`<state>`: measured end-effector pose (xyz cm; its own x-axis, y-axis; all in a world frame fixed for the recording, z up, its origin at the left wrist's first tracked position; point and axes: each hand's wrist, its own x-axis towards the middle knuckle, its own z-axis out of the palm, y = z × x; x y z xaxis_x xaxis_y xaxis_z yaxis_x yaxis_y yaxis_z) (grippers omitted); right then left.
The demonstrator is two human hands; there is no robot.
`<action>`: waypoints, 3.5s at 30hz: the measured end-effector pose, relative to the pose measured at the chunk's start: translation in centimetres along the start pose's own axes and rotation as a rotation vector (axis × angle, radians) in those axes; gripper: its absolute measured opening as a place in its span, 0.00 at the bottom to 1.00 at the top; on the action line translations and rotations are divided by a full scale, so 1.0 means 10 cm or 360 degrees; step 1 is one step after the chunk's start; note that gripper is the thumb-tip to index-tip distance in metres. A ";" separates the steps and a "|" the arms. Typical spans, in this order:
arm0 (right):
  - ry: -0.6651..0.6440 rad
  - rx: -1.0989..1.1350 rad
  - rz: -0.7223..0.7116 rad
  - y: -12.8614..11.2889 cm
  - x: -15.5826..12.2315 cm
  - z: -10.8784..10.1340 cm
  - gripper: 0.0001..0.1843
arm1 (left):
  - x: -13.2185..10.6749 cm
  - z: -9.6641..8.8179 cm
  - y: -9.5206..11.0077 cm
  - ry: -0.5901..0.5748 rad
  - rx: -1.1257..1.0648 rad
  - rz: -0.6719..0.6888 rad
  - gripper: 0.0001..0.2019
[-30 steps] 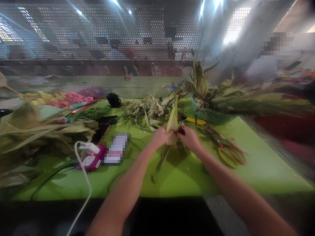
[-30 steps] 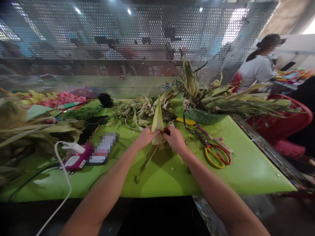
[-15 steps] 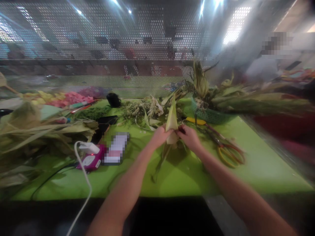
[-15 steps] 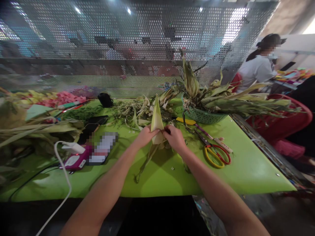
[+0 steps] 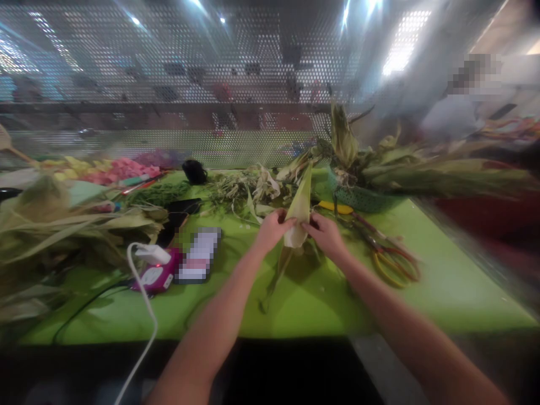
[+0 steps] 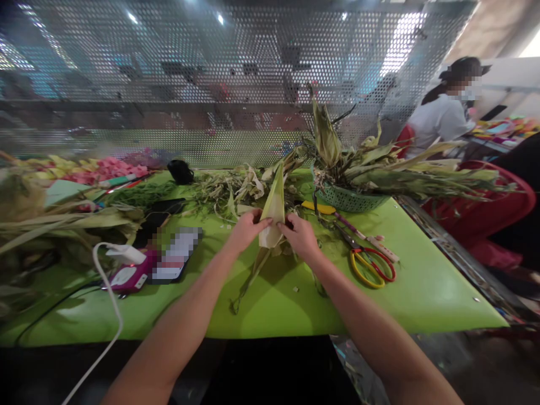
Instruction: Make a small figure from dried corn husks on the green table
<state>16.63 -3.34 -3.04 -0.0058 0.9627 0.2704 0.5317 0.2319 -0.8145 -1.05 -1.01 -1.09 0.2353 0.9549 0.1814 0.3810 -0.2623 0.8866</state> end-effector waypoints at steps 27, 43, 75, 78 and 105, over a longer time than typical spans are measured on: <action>-0.0119 0.0790 0.0323 -0.09 0.03 0.00 0.13 | -0.01 0.13 -0.04 0.0035 -0.0429 -0.0133 0.16; -0.0057 0.0843 0.0395 -0.15 0.04 -0.07 0.18 | -0.04 0.18 -0.07 -0.0123 -0.0754 -0.0240 0.20; -0.0203 0.0729 0.0360 -0.20 -0.03 -0.05 0.16 | -0.02 0.16 -0.04 0.0084 -0.0863 -0.0442 0.22; -0.0213 0.0676 0.0342 -0.18 -0.01 -0.03 0.15 | -0.01 0.18 -0.07 0.0118 -0.0815 -0.0424 0.18; -0.0128 0.0729 0.0183 -0.16 -0.01 -0.07 0.16 | -0.01 0.21 -0.18 0.0039 -0.0930 -0.0467 0.22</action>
<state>16.38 -3.93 -1.40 -0.0440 0.9893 0.1391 0.1048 0.1430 -0.9842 0.15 -0.92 -3.64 0.1725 0.9799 -0.0997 -0.1240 0.1221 0.9848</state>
